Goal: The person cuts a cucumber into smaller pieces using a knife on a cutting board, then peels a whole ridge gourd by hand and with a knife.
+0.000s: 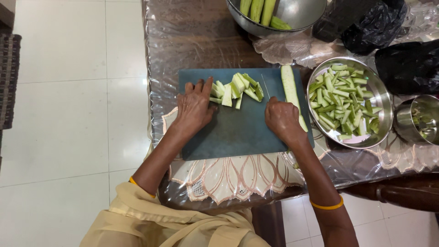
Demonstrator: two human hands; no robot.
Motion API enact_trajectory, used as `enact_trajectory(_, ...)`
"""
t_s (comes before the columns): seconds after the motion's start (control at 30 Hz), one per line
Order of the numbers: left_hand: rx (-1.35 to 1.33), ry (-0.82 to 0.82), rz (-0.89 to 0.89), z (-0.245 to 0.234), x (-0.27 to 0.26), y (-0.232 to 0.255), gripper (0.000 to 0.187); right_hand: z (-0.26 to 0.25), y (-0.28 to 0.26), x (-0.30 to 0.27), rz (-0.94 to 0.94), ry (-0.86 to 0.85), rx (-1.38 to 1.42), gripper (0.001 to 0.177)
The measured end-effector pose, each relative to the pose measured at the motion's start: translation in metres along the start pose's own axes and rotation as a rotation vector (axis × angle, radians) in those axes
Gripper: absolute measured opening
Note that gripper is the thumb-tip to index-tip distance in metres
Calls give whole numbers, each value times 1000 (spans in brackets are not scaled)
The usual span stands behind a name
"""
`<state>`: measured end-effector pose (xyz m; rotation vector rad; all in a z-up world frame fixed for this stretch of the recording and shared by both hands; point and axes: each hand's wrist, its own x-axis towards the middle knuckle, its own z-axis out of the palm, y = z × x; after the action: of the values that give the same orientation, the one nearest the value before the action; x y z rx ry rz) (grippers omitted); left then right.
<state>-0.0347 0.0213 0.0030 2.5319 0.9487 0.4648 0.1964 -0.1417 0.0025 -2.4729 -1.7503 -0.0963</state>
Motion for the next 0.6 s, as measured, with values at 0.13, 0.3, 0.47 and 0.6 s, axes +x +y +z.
enact_trajectory(0.13, 30, 83, 56, 12, 3, 8, 82, -19, -2, -6, 64, -28, 294, 26)
enact_trajectory(0.3, 60, 57, 103, 19, 1, 8, 74, -23, 1, -28, 129, -172, 424, 28)
enact_trajectory(0.47, 61, 43, 110, 19, 1, 7, 67, -16, 8, -40, 162, -26, 420, 28)
enact_trajectory(0.6, 72, 77, 111, 17, 2, 10, 74, -10, 0, -39, 91, 44, 311, 27)
